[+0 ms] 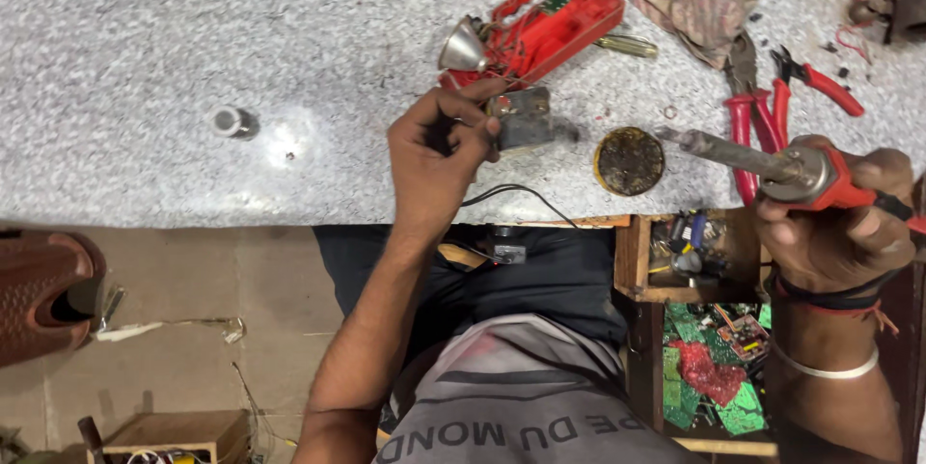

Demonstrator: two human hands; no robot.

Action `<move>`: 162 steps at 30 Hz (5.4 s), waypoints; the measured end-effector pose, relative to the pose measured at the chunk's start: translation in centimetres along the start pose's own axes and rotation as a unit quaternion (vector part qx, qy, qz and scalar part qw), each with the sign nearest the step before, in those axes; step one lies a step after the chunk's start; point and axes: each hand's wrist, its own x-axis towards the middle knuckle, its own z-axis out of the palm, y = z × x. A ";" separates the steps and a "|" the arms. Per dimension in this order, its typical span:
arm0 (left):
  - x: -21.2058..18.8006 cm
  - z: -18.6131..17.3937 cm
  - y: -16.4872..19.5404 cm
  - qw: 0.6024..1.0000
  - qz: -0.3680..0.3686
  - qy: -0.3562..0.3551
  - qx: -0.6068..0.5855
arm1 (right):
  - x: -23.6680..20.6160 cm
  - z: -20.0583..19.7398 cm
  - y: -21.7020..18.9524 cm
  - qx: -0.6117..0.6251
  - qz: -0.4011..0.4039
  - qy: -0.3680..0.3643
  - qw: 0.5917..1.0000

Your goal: The person repairs a red handheld electronic device by stripping wires, soldering connections to a small circuit board, and reassembling the device. They use pliers, a soldering iron, and a battery pack, then test the device by pressing a button that activates a red indicator light.

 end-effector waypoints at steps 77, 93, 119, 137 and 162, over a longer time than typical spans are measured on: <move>0.9 -1.2 0.1 0.997 0.025 -0.017 0.067 | 0.9 5.1 -5.3 -0.569 0.129 0.110 0.805; 1.0 -13.9 5.4 0.659 0.331 0.233 0.634 | -0.8 1.3 0.4 -0.250 -0.013 0.137 0.958; -3.2 2.4 9.0 0.857 0.202 -0.254 0.401 | -0.5 0.8 0.8 -0.076 -0.055 0.079 0.993; -3.3 5.3 7.5 0.853 0.242 -0.272 0.375 | 0.4 2.0 0.1 -0.090 -0.051 0.013 0.995; -3.0 2.9 7.0 0.856 0.240 -0.232 0.394 | 0.7 2.4 0.2 -0.067 -0.027 0.020 0.997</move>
